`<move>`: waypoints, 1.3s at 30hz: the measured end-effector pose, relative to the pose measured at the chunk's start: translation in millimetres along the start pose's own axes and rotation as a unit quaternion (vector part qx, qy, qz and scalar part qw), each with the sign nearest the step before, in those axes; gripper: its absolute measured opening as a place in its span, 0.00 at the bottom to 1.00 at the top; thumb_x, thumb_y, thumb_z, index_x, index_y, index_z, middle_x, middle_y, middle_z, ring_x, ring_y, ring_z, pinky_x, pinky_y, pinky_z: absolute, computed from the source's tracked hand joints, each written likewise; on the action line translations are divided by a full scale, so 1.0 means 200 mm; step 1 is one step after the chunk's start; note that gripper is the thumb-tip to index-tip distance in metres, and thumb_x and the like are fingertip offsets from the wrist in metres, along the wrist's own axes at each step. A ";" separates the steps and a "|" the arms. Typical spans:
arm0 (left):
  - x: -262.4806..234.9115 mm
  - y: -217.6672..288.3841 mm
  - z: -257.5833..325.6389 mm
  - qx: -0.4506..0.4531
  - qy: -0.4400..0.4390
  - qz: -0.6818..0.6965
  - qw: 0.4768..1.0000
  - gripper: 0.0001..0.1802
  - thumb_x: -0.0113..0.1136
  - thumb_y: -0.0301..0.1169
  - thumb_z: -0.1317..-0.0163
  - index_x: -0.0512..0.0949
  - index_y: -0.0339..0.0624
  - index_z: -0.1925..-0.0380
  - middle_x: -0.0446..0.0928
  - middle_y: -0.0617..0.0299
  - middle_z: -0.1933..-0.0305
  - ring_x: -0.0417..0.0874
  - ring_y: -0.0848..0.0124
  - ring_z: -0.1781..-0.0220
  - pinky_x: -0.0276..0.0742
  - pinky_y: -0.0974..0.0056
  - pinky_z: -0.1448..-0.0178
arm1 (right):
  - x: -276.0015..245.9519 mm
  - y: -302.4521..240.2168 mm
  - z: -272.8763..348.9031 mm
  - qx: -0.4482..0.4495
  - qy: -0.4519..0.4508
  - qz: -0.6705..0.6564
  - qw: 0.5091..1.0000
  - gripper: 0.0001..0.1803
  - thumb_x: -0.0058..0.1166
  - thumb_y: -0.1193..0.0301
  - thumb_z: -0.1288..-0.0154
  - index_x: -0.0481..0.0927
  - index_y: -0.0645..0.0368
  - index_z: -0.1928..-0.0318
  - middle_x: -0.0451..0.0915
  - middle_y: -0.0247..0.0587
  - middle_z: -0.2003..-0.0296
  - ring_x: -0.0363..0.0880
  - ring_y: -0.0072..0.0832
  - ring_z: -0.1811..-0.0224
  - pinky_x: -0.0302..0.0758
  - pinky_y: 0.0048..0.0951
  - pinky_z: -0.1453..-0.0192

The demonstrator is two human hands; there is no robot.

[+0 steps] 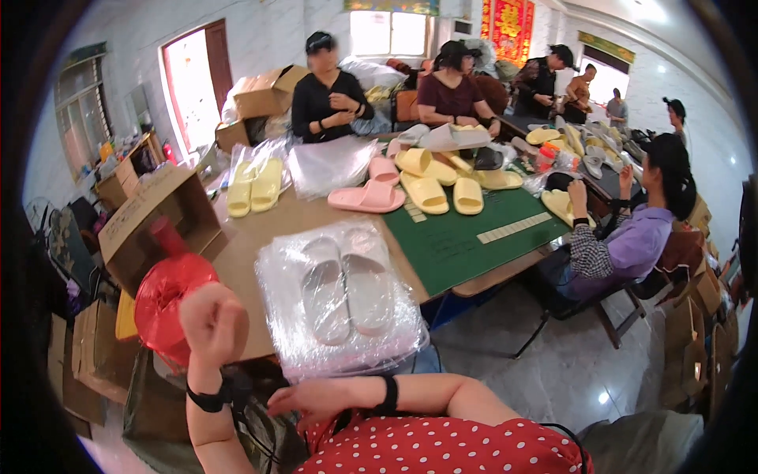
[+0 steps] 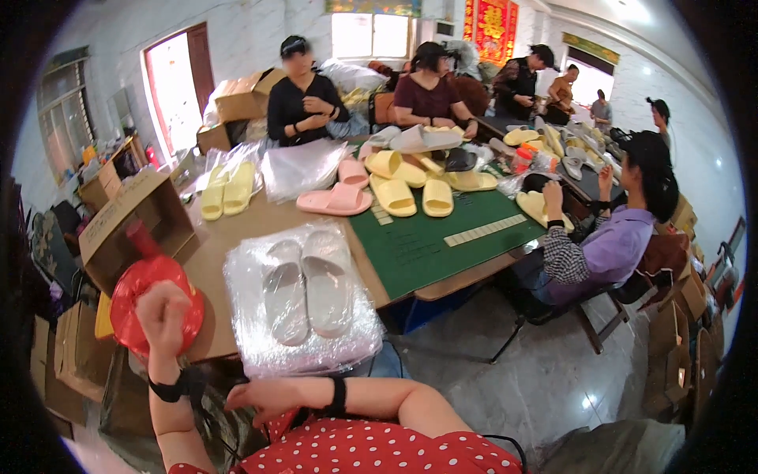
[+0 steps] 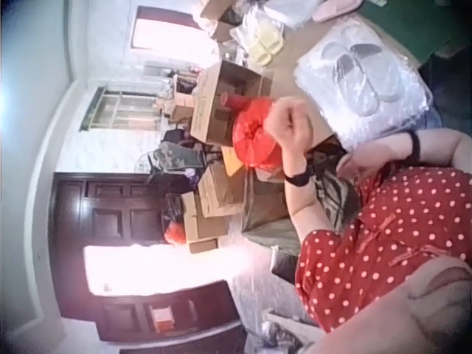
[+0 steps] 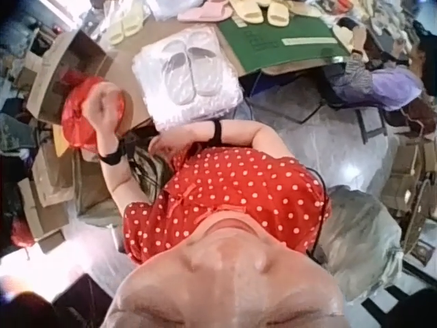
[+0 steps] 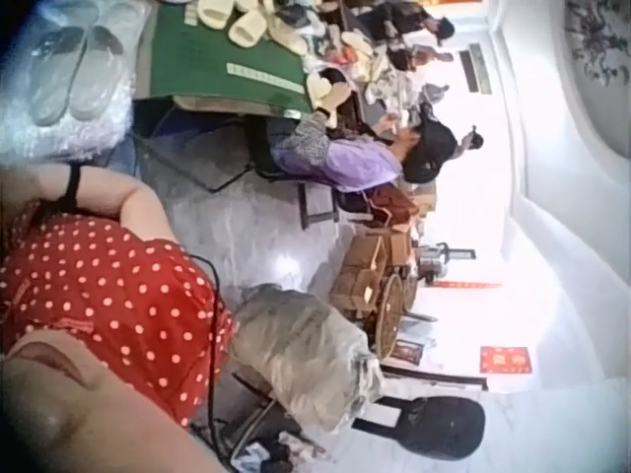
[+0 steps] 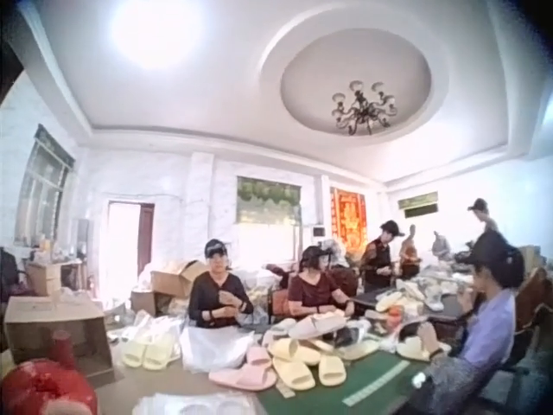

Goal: Picking up slippers from a table and a bag, inspecting them, and placing them into plastic packaging bags.

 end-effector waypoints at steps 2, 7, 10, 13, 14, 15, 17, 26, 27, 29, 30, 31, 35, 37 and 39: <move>0.10 0.02 0.13 -0.020 -0.130 -0.041 0.990 0.03 0.65 0.24 0.42 0.80 0.39 0.73 0.78 0.59 0.77 0.78 0.63 0.74 0.72 0.63 0.67 | -0.16 -0.08 0.12 0.030 0.034 -0.018 0.999 0.29 0.63 0.68 0.41 0.75 0.57 0.37 0.78 0.47 0.47 0.83 0.44 0.56 0.79 0.41 0.50; 0.21 -0.11 0.48 -0.178 -0.261 -0.036 0.948 0.12 0.69 0.26 0.45 0.84 0.41 0.60 0.80 0.59 0.66 0.80 0.63 0.66 0.76 0.64 0.64 | -0.50 -0.11 0.62 0.066 0.257 0.016 0.964 0.13 0.63 0.68 0.33 0.85 0.57 0.50 0.85 0.43 0.59 0.85 0.35 0.59 0.80 0.33 0.56; 0.28 -0.19 0.63 -0.178 -0.176 -0.080 0.965 0.19 0.70 0.30 0.44 0.80 0.41 0.51 0.77 0.54 0.47 0.78 0.59 0.51 0.76 0.63 0.56 | -0.68 -0.09 0.97 0.186 0.453 0.059 0.870 0.08 0.63 0.75 0.35 0.87 0.58 0.56 0.86 0.36 0.64 0.81 0.22 0.66 0.75 0.23 0.64; 0.43 -0.25 0.62 -0.192 -0.147 -0.114 0.964 0.25 0.69 0.33 0.42 0.77 0.43 0.44 0.75 0.51 0.39 0.76 0.54 0.42 0.75 0.57 0.42 | -0.79 -0.10 1.21 0.204 0.591 0.150 0.765 0.06 0.60 0.78 0.35 0.86 0.60 0.59 0.84 0.36 0.66 0.78 0.21 0.69 0.73 0.21 0.67; 0.49 -0.24 0.59 -0.158 -0.149 -0.138 0.966 0.26 0.67 0.33 0.41 0.76 0.43 0.41 0.73 0.50 0.35 0.73 0.52 0.37 0.71 0.55 0.36 | -0.83 -0.13 1.21 0.210 0.583 0.204 0.758 0.08 0.59 0.79 0.36 0.85 0.59 0.58 0.83 0.37 0.64 0.79 0.25 0.66 0.75 0.25 0.65; 0.53 -0.23 0.57 -0.119 -0.152 -0.160 0.968 0.28 0.65 0.33 0.39 0.74 0.43 0.38 0.70 0.49 0.31 0.71 0.50 0.31 0.68 0.54 0.30 | -0.86 -0.16 1.21 0.214 0.576 0.259 0.745 0.10 0.58 0.80 0.37 0.85 0.58 0.56 0.83 0.38 0.62 0.80 0.30 0.63 0.77 0.29 0.62; 0.57 -0.27 0.57 -0.126 -0.163 -0.159 0.966 0.28 0.64 0.33 0.38 0.73 0.45 0.36 0.68 0.48 0.29 0.68 0.49 0.29 0.66 0.52 0.28 | -0.88 -0.15 1.25 0.247 0.540 0.366 0.717 0.13 0.57 0.81 0.39 0.84 0.57 0.53 0.82 0.38 0.58 0.79 0.34 0.58 0.77 0.34 0.58; 0.56 -0.31 0.83 -0.179 -0.199 -0.075 0.961 0.31 0.55 0.17 0.46 0.76 0.46 0.39 0.67 0.55 0.26 0.65 0.50 0.24 0.67 0.52 0.27 | -0.73 0.02 1.26 0.263 0.385 0.382 0.798 0.26 0.63 0.78 0.45 0.83 0.48 0.44 0.72 0.39 0.33 0.66 0.46 0.29 0.67 0.42 0.28; 0.56 -0.30 0.83 -0.161 -0.204 -0.093 0.961 0.31 0.55 0.16 0.49 0.78 0.45 0.41 0.68 0.55 0.27 0.65 0.50 0.24 0.67 0.52 0.27 | -0.71 0.04 1.22 0.238 0.356 0.379 0.820 0.22 0.65 0.77 0.46 0.85 0.48 0.48 0.72 0.38 0.32 0.64 0.45 0.27 0.67 0.42 0.28; 0.58 -0.28 0.83 -0.133 -0.199 -0.110 0.965 0.28 0.57 0.16 0.49 0.79 0.44 0.45 0.71 0.56 0.28 0.65 0.51 0.24 0.67 0.53 0.27 | -0.71 0.05 1.21 0.217 0.383 0.363 0.821 0.13 0.67 0.74 0.45 0.88 0.49 0.58 0.77 0.37 0.37 0.67 0.43 0.28 0.68 0.42 0.29; 0.59 -0.27 0.84 -0.108 -0.195 -0.125 0.967 0.25 0.58 0.17 0.49 0.81 0.43 0.49 0.73 0.58 0.30 0.66 0.51 0.24 0.67 0.53 0.28 | -0.71 0.07 1.23 0.216 0.391 0.354 0.822 0.10 0.66 0.75 0.44 0.88 0.50 0.60 0.80 0.37 0.42 0.71 0.42 0.31 0.70 0.41 0.31; 0.59 -0.28 0.84 -0.106 -0.195 -0.125 0.967 0.25 0.58 0.17 0.49 0.81 0.43 0.49 0.73 0.58 0.30 0.66 0.51 0.24 0.67 0.53 0.28 | -0.71 0.08 1.24 0.215 0.399 0.346 0.822 0.08 0.66 0.75 0.43 0.87 0.52 0.61 0.83 0.36 0.46 0.74 0.42 0.34 0.72 0.41 0.32; 0.62 -0.33 0.84 -0.164 -0.120 -0.019 0.979 0.13 0.57 0.19 0.45 0.84 0.37 0.60 0.83 0.54 0.45 0.79 0.54 0.36 0.75 0.58 0.37 | -0.73 0.14 1.32 0.213 0.479 0.306 0.795 0.05 0.65 0.75 0.42 0.86 0.57 0.64 0.87 0.39 0.56 0.81 0.41 0.41 0.76 0.39 0.38; 0.65 -0.39 0.85 -0.226 -0.075 0.036 0.971 0.10 0.57 0.21 0.41 0.85 0.36 0.62 0.86 0.53 0.51 0.84 0.57 0.43 0.78 0.60 0.42 | -0.74 0.18 1.36 0.221 0.531 0.278 0.770 0.04 0.64 0.74 0.41 0.85 0.59 0.66 0.87 0.42 0.61 0.85 0.41 0.51 0.79 0.38 0.48; 0.65 -0.49 0.87 -0.299 -0.020 0.026 0.954 0.08 0.59 0.29 0.37 0.84 0.37 0.71 0.84 0.51 0.69 0.86 0.57 0.64 0.78 0.58 0.59 | -0.74 0.21 1.36 0.240 0.540 0.285 0.754 0.05 0.65 0.72 0.41 0.84 0.60 0.68 0.86 0.43 0.65 0.84 0.41 0.57 0.78 0.39 0.52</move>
Point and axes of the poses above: each hand's wrist, its own z-axis away from the middle knuckle, its own x-axis out of the palm, y = z × x, the point moved 8 cm from there along -z, towards the middle knuckle
